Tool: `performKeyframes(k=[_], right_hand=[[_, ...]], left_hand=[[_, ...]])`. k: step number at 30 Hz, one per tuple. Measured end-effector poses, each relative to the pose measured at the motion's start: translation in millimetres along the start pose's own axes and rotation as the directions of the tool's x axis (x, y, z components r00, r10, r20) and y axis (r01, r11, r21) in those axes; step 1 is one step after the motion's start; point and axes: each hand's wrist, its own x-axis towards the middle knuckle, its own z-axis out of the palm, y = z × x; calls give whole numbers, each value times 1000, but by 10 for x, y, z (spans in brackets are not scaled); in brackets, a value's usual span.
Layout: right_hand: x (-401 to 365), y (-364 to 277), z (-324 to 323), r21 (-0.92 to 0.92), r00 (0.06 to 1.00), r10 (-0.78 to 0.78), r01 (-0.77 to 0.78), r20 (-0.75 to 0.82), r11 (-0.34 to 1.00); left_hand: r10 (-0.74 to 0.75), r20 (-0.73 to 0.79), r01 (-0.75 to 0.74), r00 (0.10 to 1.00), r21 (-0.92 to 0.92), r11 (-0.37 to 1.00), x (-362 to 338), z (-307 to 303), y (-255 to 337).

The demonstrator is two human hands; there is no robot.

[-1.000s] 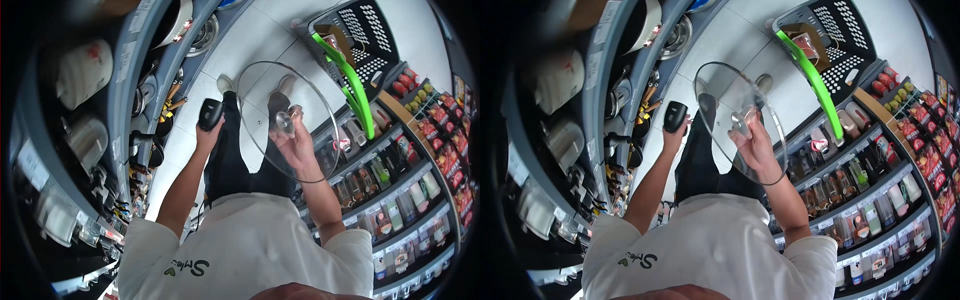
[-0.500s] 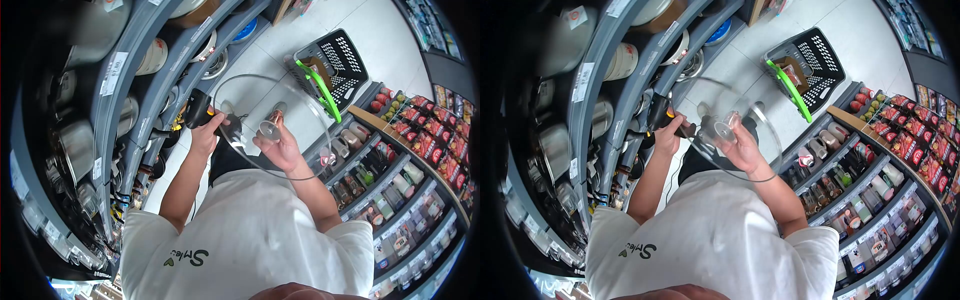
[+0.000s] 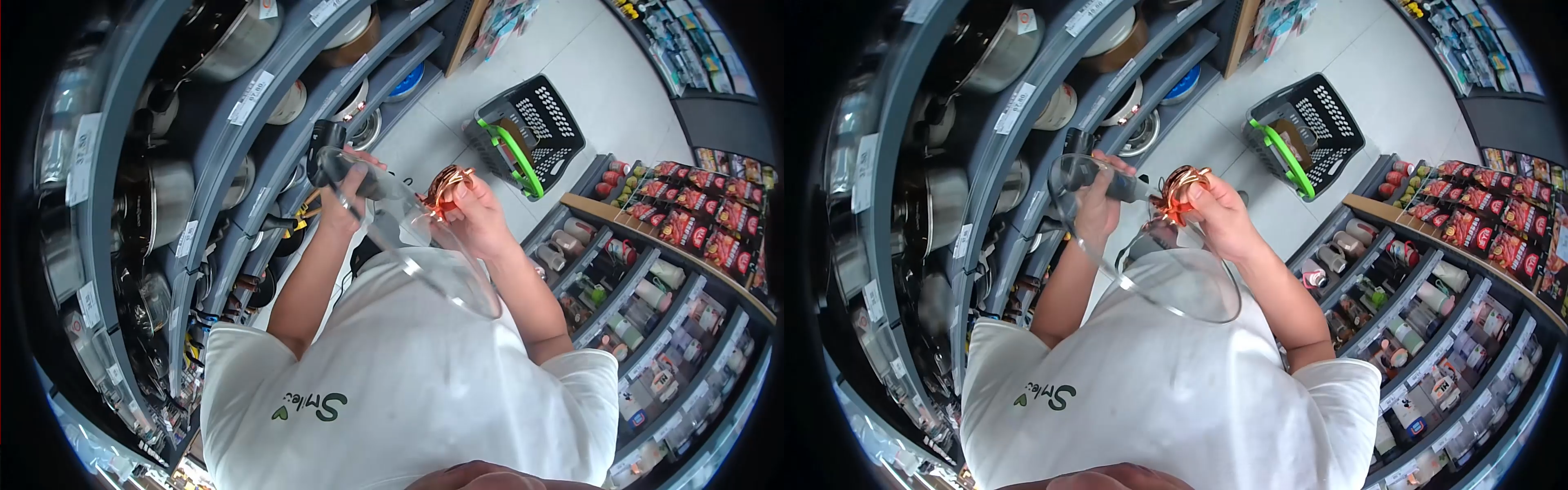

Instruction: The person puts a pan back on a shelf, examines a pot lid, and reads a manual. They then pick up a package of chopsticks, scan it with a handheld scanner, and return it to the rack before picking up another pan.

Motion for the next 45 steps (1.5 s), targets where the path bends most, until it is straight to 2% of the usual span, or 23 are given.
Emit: performKeyframes(k=[2,4,7,8,9,10,12,13,16,20,23,26,28,30,32,34,37,39,40,42,43,44,45], right_hand=[[-14,-57,68,105,995,68,-60,-72,993],[-6,-192,372,172,991,24,0,-133,985],[-18,-294,460,355,988,157,-147,1,923],[-21,-300,477,347,989,145,-137,1,928],[-21,-299,482,446,985,152,-174,86,878],[-27,-300,492,536,974,151,-221,171,815],[-40,-305,533,543,972,139,-223,191,810],[-47,-307,542,555,968,132,-230,212,800],[-59,-302,535,554,963,91,-222,255,802],[-87,-397,618,529,962,91,-220,259,819],[-125,-514,714,491,972,177,-230,152,841],[-154,-509,681,438,974,144,-208,174,875],[-143,-540,662,423,973,155,-216,172,880],[-167,-557,676,426,978,159,-202,135,882],[-201,-568,692,380,987,153,-122,-50,917],[-163,-547,547,417,974,52,-143,222,897],[-175,-583,483,391,974,29,-117,224,913],[-197,-678,494,240,989,9,-44,147,970],[-195,-703,461,239,990,1,-36,143,970],[-176,-750,375,43,986,-74,68,149,997],[-167,-794,353,41,986,-83,78,142,996],[-153,-851,340,-27,958,-157,168,239,985],[-148,-908,327,-87,916,-219,262,337,961]], left_hand=[[56,25,-55,998,-29,998,-35,70,115],[100,-12,-99,995,70,993,-100,161,305],[194,211,-199,958,3,980,-167,285,569],[229,297,-234,927,-19,972,-171,305,638],[227,352,-218,908,-65,974,-155,334,706],[231,360,-221,904,-70,973,-190,394,738],[139,238,-121,961,-90,989,-309,532,833],[150,341,-104,928,-149,983,-281,495,848],[152,346,-98,926,-168,981,-322,592,925],[122,327,-58,937,-199,978,-353,670,1000],[91,305,-26,948,-211,977,-349,737,1060],[-36,212,93,977,-266,959,-325,783,1053],[-114,165,148,980,-212,966,-310,792,1066],[-123,168,159,978,-221,962,-306,836,1058],[-101,227,160,969,-260,952,-304,872,1028],[-53,195,99,979,-237,966,-376,996,1081],[-46,166,62,985,-95,994,-417,1050,1076],[96,332,-61,938,-112,992,-396,1048,1031],[93,340,-58,936,-113,992,-365,1032,993],[296,516,-249,804,-160,955,-286,960,899],[313,554,-305,772,-109,946,-259,917,890],[309,561,-299,768,-113,947,-218,902,889],[352,624,-344,698,-139,929,-172,905,889]])
